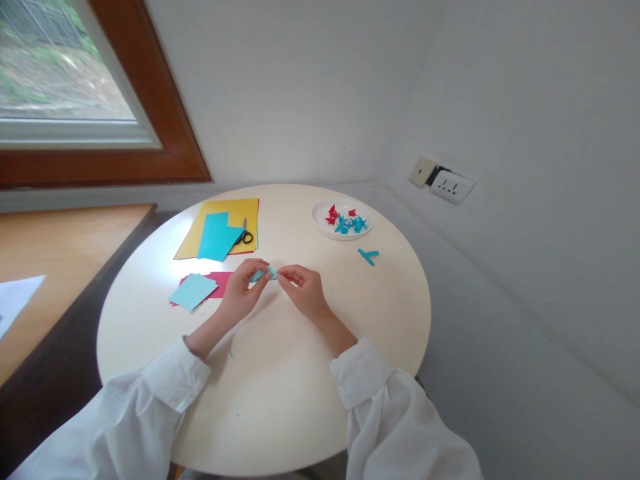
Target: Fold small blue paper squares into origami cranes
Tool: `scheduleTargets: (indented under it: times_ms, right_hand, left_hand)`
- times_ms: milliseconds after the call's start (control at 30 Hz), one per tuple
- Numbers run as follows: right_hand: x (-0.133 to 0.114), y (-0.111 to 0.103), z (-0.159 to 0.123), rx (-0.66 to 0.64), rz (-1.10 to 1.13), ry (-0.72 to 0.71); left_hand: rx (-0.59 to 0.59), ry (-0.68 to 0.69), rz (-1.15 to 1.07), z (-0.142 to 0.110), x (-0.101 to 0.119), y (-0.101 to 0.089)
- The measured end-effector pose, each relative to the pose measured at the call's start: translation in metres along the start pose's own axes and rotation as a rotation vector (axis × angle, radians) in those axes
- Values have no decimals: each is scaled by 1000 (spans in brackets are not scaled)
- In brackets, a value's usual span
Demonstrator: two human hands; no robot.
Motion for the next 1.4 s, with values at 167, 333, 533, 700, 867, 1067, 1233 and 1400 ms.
scheduleTargets:
  times_ms: [167,333,533,700,867,1067,1233,1400]
  right_hand:
    - [1,1,1,-1,-5,3]
    - [5,1,1,31,3,12]
    - [3,3,-2,46,13,26]
    - [3,2,-2,55,6,29]
    - [3,3,-4,69,16,18]
    - [3,2,-5,80,15,0]
    - [2,2,-5,78,4,-14]
    - [3,1,-6,113,38,0]
  left_hand:
    - [-3,-109,-55,-3,-12,2]
    - [8,-162,-77,-5,-17,4]
    - [25,-201,-103,-6,-19,4]
    - [44,-206,-151,-6,-17,3]
    - [81,-204,-219,-7,-14,2]
    - [104,-210,-259,-8,-12,1]
    - [112,-232,-288,-8,-14,0]
    - [138,-236,-304,-9,-15,-1]
Point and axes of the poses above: each hand's wrist, its own z-axis towards the middle knuckle, its own y-axis out of the palm, x = y × z, the point moved 8 cm from there along z, towards the middle knuckle, and after that the axes turned 4 degrees about x, right-handed, at the moved point
